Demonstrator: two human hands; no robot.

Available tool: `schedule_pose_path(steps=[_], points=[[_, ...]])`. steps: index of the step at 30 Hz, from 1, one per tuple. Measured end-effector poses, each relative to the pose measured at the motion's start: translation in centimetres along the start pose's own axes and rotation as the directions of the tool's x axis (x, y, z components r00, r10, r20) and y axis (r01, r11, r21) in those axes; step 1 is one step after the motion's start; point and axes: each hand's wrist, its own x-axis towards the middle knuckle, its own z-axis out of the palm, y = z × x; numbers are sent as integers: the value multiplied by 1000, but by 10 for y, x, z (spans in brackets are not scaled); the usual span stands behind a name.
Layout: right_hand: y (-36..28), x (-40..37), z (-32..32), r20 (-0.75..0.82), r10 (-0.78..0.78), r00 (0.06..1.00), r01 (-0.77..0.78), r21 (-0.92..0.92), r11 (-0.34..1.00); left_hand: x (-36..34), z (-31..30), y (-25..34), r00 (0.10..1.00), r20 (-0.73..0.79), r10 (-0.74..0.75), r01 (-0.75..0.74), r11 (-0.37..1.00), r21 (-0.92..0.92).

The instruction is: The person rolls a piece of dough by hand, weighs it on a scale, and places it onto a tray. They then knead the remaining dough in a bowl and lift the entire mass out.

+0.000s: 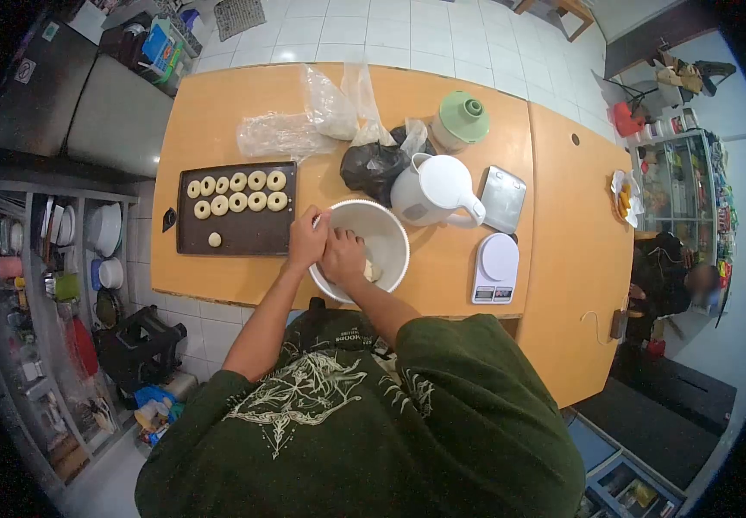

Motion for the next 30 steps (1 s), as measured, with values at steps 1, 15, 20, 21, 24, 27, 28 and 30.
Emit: schedule_pose_path(steps=[1,15,20,21,24,27,28,30], points=[[2,4,2,0,-6,1000,6,1,1000,0,0,0,1000,-1,13,-13,1000,-5],[79,59,60,220,115,969,-217,524,823,2,-5,3,999,10,44,-44,999,1],[43,51,-20,405,-63,912,-94,355,930,1,-1,-5,999,-3,49,-49,998,-49],[39,42,-30,410,-115,905,1,266,964,1,-1,-4,999,-12,48,-48,998,-46],[22,16,-60,374,-160,913,89,199,976,1,3,-6,998,-39,54,-55,998,-28],[19,-6,-64,325,-67,943,19,148,989,1,-1,-6,998,-31,49,-48,999,16],[19,-13,-63,312,23,950,-46,66,997,1,-2,-5,999,-4,38,-38,999,39],[16,-29,-63,154,-4,988,2,13,1000,0,-2,-3,1000,-7,23,-22,999,23]])
